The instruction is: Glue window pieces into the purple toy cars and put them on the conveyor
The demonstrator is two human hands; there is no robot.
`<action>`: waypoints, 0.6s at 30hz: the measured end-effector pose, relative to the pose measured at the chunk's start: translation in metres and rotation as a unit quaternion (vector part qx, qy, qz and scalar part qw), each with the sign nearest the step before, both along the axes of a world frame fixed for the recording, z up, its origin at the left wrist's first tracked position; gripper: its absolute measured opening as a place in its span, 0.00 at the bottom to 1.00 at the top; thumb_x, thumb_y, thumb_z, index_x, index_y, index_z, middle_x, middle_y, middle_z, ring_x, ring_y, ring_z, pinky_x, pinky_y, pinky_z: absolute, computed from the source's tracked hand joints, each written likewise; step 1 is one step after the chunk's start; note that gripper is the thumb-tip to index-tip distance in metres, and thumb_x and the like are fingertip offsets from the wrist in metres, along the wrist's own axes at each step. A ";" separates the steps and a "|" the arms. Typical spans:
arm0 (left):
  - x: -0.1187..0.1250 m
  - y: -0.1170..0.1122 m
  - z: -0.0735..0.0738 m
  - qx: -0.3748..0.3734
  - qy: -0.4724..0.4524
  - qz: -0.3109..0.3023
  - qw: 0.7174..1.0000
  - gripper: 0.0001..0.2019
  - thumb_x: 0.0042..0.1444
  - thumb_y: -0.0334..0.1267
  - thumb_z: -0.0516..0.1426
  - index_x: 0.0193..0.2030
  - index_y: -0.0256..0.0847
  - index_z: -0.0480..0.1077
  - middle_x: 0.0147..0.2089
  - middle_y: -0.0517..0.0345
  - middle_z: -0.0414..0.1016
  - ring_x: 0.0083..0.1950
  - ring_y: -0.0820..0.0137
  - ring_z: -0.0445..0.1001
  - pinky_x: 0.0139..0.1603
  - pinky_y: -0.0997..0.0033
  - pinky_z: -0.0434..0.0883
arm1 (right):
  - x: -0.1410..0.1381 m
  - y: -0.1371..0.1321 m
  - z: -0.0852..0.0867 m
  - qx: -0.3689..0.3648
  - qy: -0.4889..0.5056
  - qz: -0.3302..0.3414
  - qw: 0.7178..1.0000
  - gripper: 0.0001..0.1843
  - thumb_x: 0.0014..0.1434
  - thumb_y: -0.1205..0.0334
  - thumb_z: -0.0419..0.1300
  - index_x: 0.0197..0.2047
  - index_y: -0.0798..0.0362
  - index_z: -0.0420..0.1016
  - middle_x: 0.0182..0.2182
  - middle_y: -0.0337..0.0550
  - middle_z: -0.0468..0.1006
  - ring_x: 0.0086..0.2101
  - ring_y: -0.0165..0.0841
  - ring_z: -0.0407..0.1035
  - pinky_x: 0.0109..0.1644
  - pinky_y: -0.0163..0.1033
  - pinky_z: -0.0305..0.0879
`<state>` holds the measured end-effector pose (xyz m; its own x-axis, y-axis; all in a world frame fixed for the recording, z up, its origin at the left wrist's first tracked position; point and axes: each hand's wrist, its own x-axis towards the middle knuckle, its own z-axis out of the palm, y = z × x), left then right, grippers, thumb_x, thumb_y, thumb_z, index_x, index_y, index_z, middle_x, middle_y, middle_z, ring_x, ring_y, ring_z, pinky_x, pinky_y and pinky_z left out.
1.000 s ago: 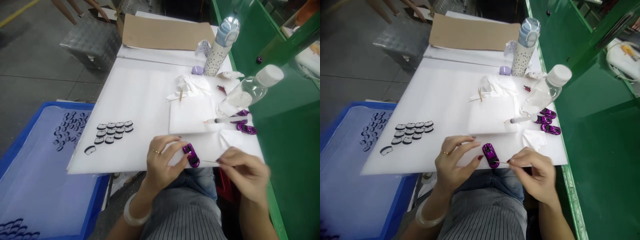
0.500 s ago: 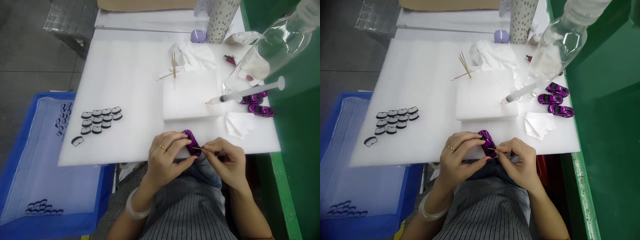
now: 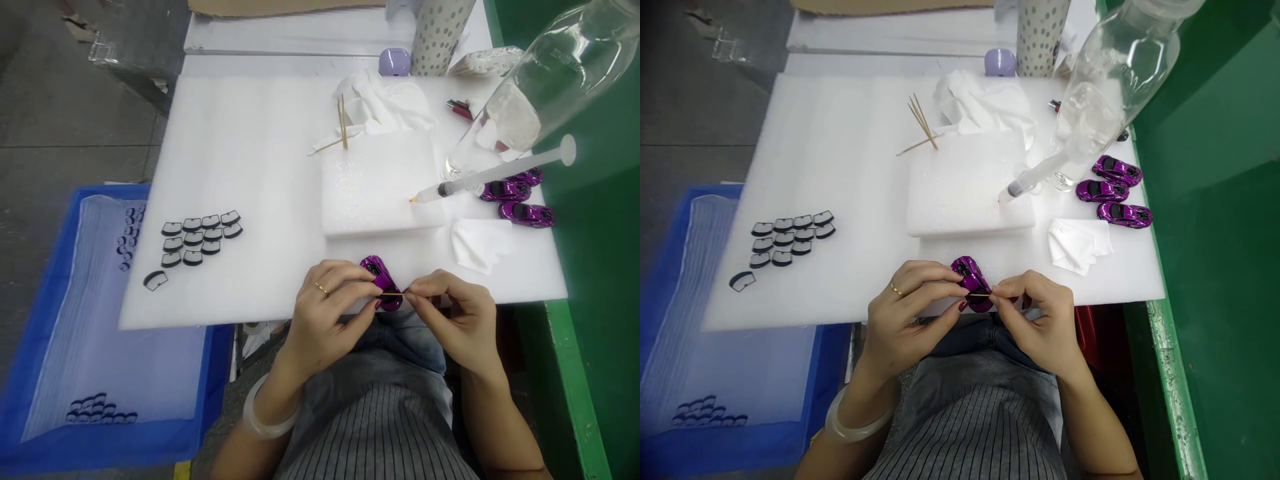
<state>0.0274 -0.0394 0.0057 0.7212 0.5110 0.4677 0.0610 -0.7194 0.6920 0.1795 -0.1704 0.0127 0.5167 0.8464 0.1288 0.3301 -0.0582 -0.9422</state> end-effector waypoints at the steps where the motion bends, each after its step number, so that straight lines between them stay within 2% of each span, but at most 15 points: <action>1: 0.000 0.000 0.000 0.000 0.000 -0.002 1.000 0.08 0.57 0.24 0.61 0.40 0.40 0.73 0.42 0.55 0.76 0.46 0.65 0.73 0.46 0.59 0.73 | 0.000 0.000 0.000 0.000 0.002 0.000 1.000 0.08 0.57 0.73 0.64 0.38 0.51 0.77 0.32 0.37 0.79 0.30 0.26 0.72 0.29 0.32 0.65; 11: 0.000 0.003 0.000 0.017 -0.003 -0.011 1.000 0.09 0.56 0.24 0.62 0.41 0.40 0.74 0.42 0.56 0.77 0.45 0.65 0.73 0.45 0.60 0.74 | -0.001 0.001 0.000 -0.003 0.006 -0.003 1.000 0.08 0.57 0.72 0.64 0.38 0.51 0.77 0.32 0.37 0.79 0.29 0.26 0.71 0.28 0.32 0.65; 18: -0.004 0.002 -0.002 0.021 -0.002 0.002 1.000 0.09 0.54 0.31 0.67 0.40 0.41 0.72 0.43 0.55 0.79 0.47 0.63 0.77 0.48 0.58 0.75 | -0.001 0.001 0.001 -0.002 0.008 -0.007 1.000 0.07 0.57 0.72 0.64 0.37 0.51 0.77 0.32 0.37 0.79 0.29 0.26 0.71 0.29 0.33 0.65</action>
<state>0.0236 -0.0375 0.0037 0.7175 0.4933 0.4917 0.0609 -0.7477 0.6613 0.1780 -0.1691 0.0137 0.5302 0.8397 0.1175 0.3138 -0.0656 -0.9472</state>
